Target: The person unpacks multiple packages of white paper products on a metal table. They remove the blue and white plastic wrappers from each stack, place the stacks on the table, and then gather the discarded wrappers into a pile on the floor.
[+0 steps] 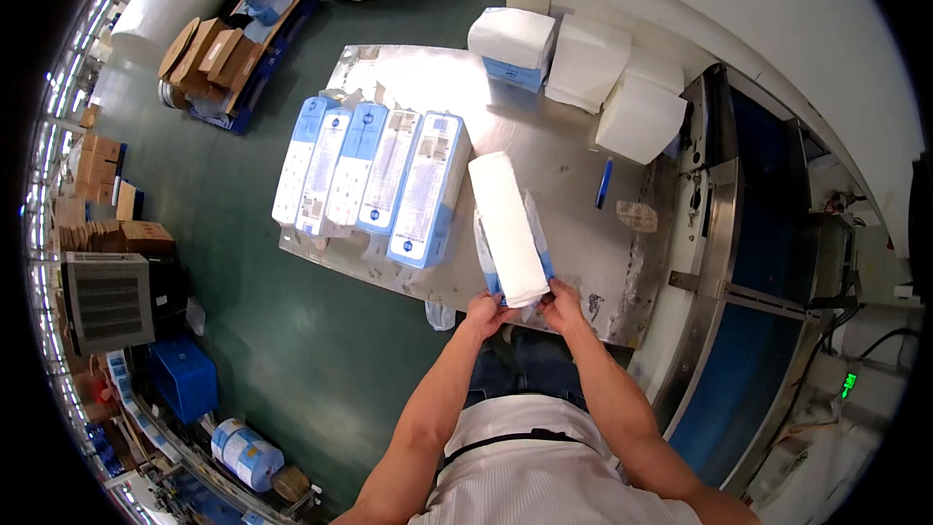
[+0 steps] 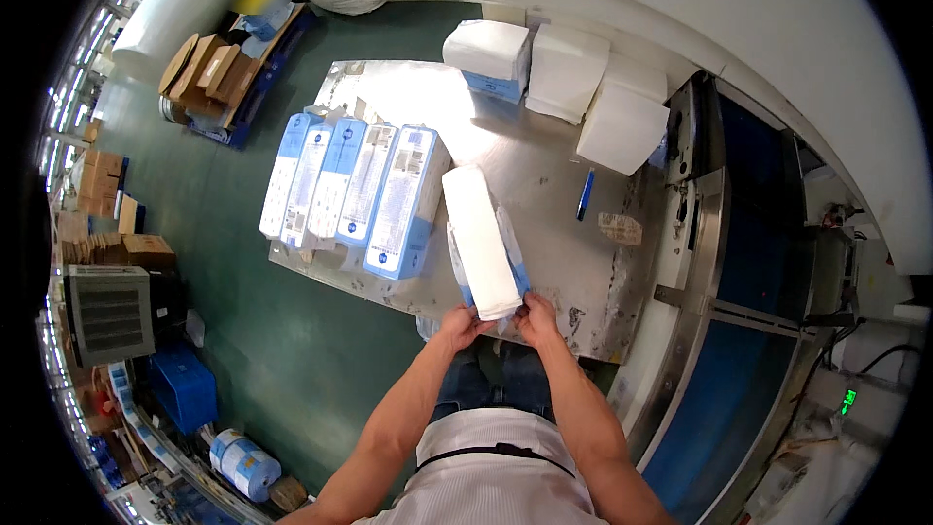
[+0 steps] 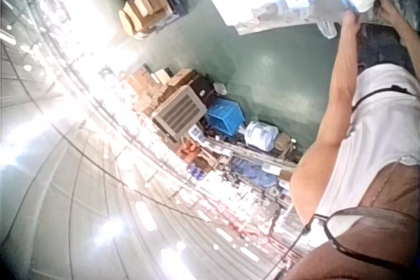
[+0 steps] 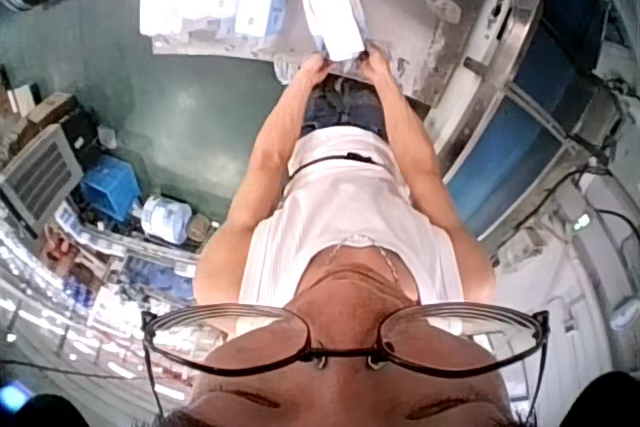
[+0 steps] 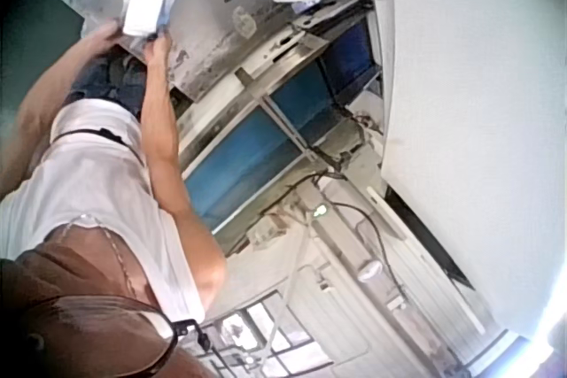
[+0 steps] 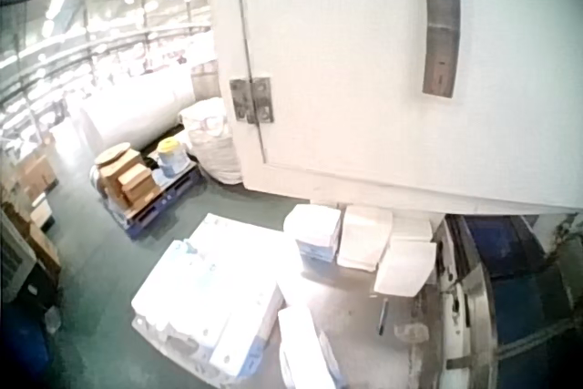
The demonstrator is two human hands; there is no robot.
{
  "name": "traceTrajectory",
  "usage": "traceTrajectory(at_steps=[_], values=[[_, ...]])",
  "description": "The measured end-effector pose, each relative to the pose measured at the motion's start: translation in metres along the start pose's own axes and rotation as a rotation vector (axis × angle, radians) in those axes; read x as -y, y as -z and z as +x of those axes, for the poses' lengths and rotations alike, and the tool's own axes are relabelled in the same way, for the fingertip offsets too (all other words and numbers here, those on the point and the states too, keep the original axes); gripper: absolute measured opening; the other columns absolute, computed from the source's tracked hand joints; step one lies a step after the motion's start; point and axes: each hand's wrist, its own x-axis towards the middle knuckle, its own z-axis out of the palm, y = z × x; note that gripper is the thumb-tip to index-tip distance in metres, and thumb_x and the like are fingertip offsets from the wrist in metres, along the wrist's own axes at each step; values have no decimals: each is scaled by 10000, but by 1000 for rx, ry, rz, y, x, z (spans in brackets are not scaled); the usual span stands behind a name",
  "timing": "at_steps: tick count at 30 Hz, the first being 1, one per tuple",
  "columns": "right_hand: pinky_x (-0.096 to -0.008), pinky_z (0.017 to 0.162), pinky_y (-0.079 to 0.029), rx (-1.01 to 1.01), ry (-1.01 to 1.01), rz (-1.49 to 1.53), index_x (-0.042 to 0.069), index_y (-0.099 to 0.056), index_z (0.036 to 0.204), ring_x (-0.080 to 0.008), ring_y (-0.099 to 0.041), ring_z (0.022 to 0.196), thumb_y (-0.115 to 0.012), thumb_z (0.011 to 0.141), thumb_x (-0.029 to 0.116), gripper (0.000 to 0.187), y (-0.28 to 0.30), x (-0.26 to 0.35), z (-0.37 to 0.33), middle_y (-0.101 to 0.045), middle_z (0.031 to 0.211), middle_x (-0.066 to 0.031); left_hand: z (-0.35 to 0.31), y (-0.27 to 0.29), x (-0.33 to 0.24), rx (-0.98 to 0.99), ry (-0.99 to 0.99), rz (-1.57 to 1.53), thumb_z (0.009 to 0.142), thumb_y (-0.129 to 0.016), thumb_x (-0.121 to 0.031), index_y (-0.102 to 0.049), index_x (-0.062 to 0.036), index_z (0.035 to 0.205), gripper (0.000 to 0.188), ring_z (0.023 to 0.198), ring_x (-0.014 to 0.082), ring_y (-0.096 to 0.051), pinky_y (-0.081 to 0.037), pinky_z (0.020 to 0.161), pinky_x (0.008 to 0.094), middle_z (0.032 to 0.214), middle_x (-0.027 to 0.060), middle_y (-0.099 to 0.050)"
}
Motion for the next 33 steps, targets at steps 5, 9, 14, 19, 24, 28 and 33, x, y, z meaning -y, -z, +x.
traceTrajectory(at_steps=[5,9,14,19,24,28,33], values=[[-427,682,-544,-143,189,-316,-13,-569,1212,-249,-665,875,-551,1063,352,394,-2,8,3,-677,1039,-146,-30,-42,-43,-501,-787,1054,906,-615,-32,-474,79,1332,463,1085,440,-572,-477,961,504,1264,275,-550],[-527,904,-558,-260,-177,-279,-96,-455,1363,-404,-655,1071,-498,982,686,871,-23,18,-72,-621,1195,-298,-52,-119,-140,-382,-1486,1179,844,-651,-43,-429,90,1409,622,1256,500,-431,-322,1121,547,1351,328,-457],[-621,1085,-460,26,-460,57,-115,-370,1456,-511,-566,1252,-389,955,801,1044,-71,22,-80,-506,1383,-376,11,-183,-248,-422,-1144,1603,938,-660,-433,-505,96,1393,714,1273,493,-521,-431,1060,520,1351,351,-548],[-608,1079,-473,-11,-273,-95,-98,-395,1450,-504,-573,1247,-465,1002,673,894,-76,32,-70,-537,1351,-368,10,-174,-255,-266,-570,1765,937,-584,-603,-687,69,1192,726,1122,435,-663,-517,956,496,1190,276,-701],[-510,1006,-527,-238,-46,-586,-29,-507,1399,-406,-653,1171,-590,953,455,663,-8,47,-85,-673,1207,-296,-49,-72,-169,-99,-702,1188,939,-690,-352,-715,52,1110,440,1034,314,-708,-533,893,413,1071,192,-749],[-442,1014,-494,-235,159,-1174,-31,-504,1418,-385,-627,1228,-669,879,367,689,40,49,-68,-667,1252,-275,-21,51,-55,-21,-582,627,859,-773,-116,-579,25,1328,527,1144,241,-649,-500,989,379,1228,161,-680],[-410,1067,-448,-166,351,-1279,-6,-554,1381,-371,-597,1263,-741,840,370,685,37,60,-61,-638,1339,-242,-30,36,-41,-156,-613,1009,768,-852,-187,-437,56,1453,837,1255,385,-589,-445,1103,435,1357,259,-597]])
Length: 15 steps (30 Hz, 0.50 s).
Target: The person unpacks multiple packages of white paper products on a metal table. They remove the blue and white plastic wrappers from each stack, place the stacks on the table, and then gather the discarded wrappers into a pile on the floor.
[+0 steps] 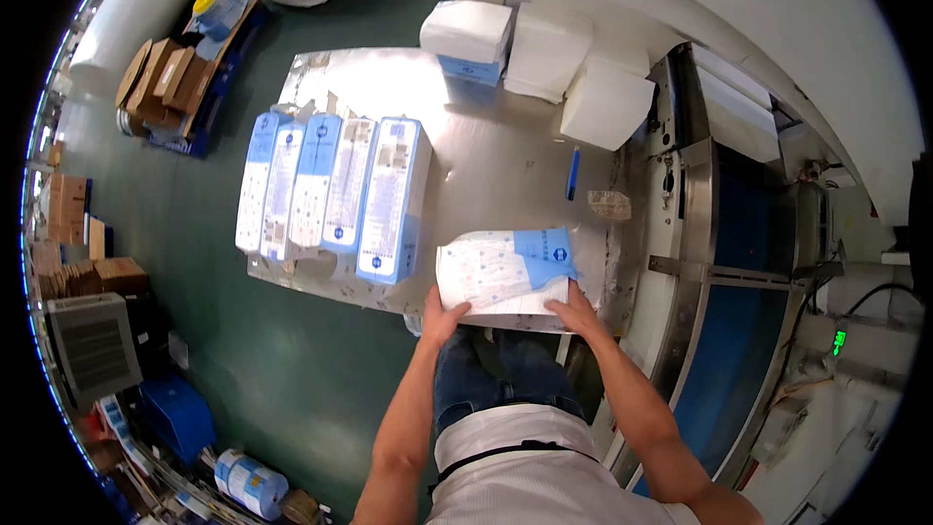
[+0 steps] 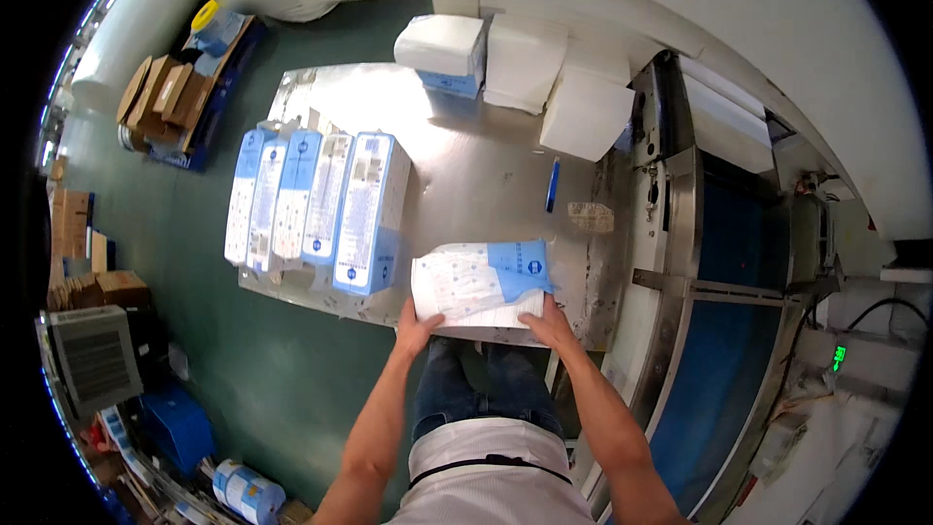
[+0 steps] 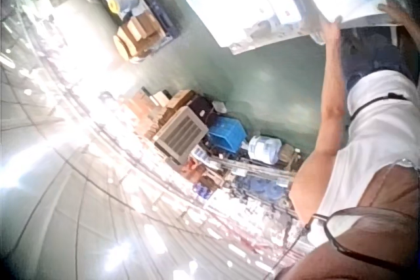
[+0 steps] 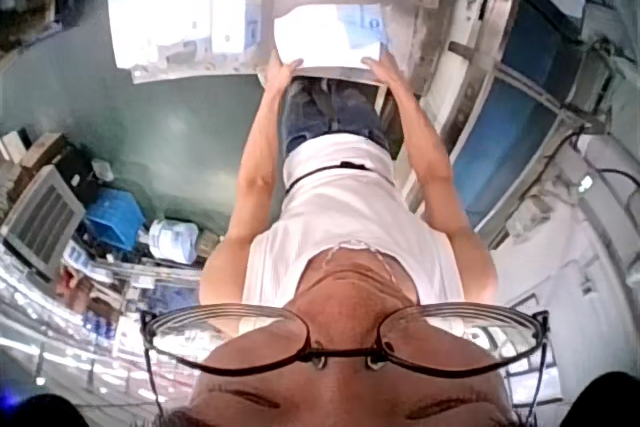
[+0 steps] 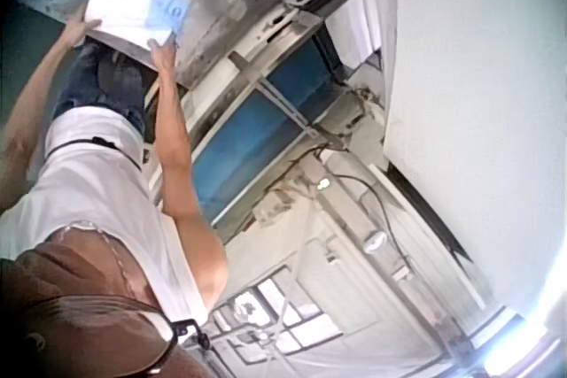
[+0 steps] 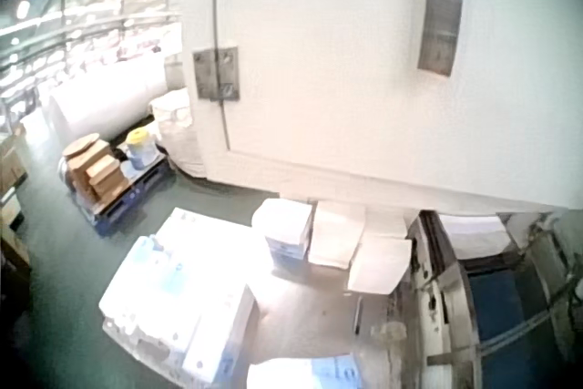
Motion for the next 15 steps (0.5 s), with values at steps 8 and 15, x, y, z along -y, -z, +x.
traceTrajectory(at_steps=[8,15], values=[[-410,1122,-430,240,266,96,-57,-312,1523,-359,-552,1314,-940,674,269,1105,-20,15,50,-557,1421,-263,-25,25,-11,33,-122,40,671,-945,-331,-508,60,1381,921,1272,381,-590,-451,1095,433,1350,259,-612],[-426,1181,-368,847,279,-473,71,-99,1640,-441,-419,1438,-882,698,523,1305,-160,88,-51,-362,1562,-349,-255,124,69,-296,316,-352,675,-892,-17,-289,0,1537,1052,1289,294,-582,-472,1110,420,1410,184,-569]])
